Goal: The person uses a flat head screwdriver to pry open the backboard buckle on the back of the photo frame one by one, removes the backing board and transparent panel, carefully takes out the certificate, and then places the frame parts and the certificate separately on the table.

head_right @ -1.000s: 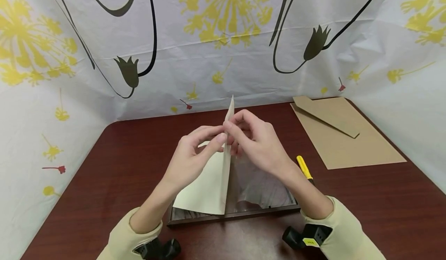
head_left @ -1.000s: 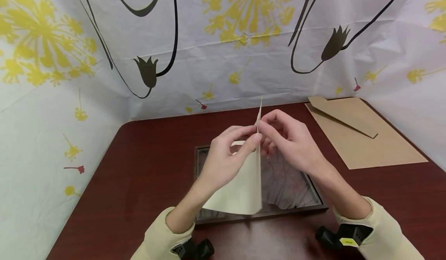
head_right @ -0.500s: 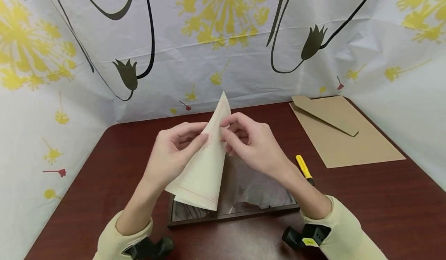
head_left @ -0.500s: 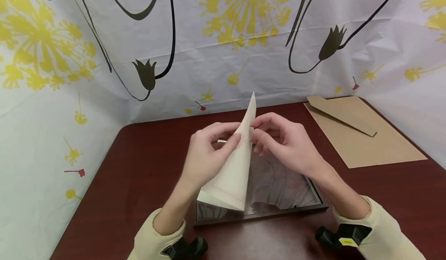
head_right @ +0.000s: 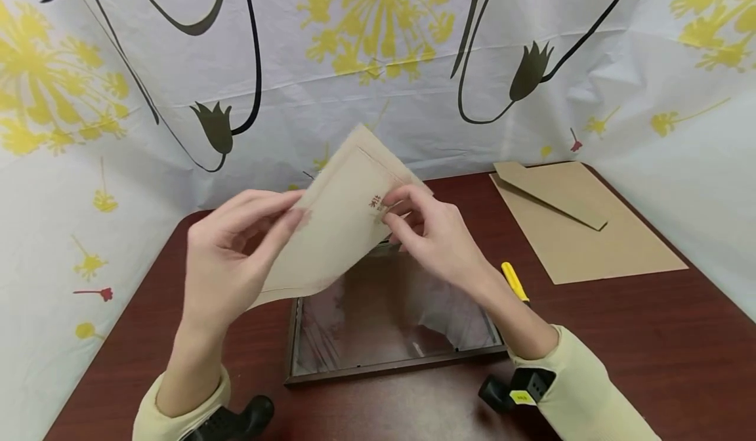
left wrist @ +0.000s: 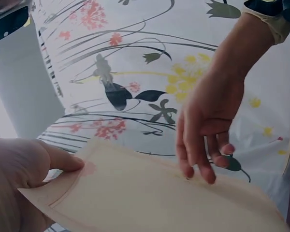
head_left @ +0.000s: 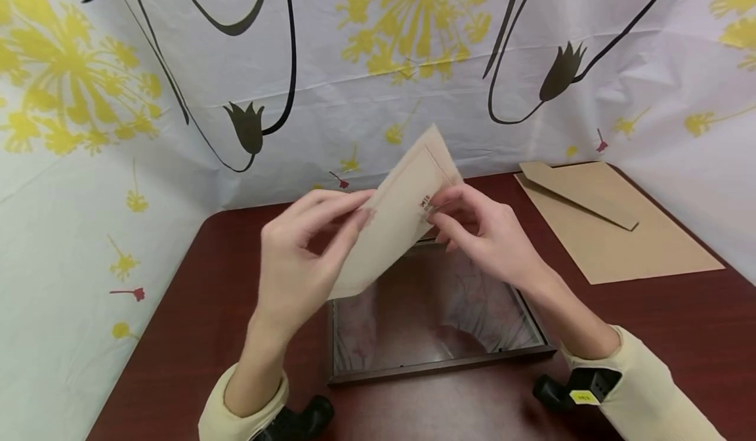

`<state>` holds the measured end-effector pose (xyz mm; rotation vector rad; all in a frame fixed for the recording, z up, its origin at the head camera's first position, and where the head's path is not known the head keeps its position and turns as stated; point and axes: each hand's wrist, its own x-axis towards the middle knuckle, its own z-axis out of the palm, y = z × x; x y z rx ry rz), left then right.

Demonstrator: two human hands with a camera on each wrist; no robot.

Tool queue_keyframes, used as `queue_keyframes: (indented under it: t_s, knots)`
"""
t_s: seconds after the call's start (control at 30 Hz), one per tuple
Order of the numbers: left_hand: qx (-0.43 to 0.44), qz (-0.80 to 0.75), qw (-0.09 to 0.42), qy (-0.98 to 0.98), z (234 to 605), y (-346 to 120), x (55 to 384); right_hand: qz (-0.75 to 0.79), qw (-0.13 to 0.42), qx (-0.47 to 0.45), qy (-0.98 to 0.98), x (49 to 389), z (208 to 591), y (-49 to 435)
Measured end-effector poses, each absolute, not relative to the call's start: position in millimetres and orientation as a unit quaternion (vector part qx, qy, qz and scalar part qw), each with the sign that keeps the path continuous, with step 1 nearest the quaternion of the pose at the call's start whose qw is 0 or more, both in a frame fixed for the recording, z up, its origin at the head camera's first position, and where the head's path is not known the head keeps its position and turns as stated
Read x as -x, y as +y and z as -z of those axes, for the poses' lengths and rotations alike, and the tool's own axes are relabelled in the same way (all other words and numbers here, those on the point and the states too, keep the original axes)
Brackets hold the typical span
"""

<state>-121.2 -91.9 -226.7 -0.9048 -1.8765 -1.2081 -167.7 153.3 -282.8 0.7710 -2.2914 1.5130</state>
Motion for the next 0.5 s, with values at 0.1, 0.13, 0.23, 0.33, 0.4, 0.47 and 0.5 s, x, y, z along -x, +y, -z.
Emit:
queue_keyframes:
  t_s: [0.1,0.13,0.23,0.33,0.4,0.47,0.5]
  knots:
    - [0.363,0.477,0.394,-0.697,220.6,-95.4,118.1,-0.515,0.162,-0.245,-0.805,173.7,286.9,154.9]
    - [0.367,0.484,0.402,-0.685,219.2,-96.4,117.6,-0.511,0.166,-0.234,-0.81,175.8,288.2,155.8]
    - [0.376,0.511,0.416,-0.652,215.6,-99.0,116.1,-0.507,0.167,-0.199,-0.822,182.4,291.8,159.7]
    - [0.369,0.537,0.432,-0.624,213.7,-100.9,114.9,-0.515,0.152,-0.164,-0.827,189.3,294.8,164.9]
    - [0.361,0.551,0.444,-0.608,212.6,-102.3,114.6,-0.525,0.135,-0.147,-0.828,193.5,296.1,168.5]
    - [0.354,0.571,0.451,-0.587,211.9,-104.4,114.8,-0.531,0.119,-0.136,-0.828,197.3,296.5,172.0]
    - [0.353,0.581,0.453,-0.576,211.6,-105.6,115.4,-0.533,0.111,-0.134,-0.828,199.1,296.6,173.8]
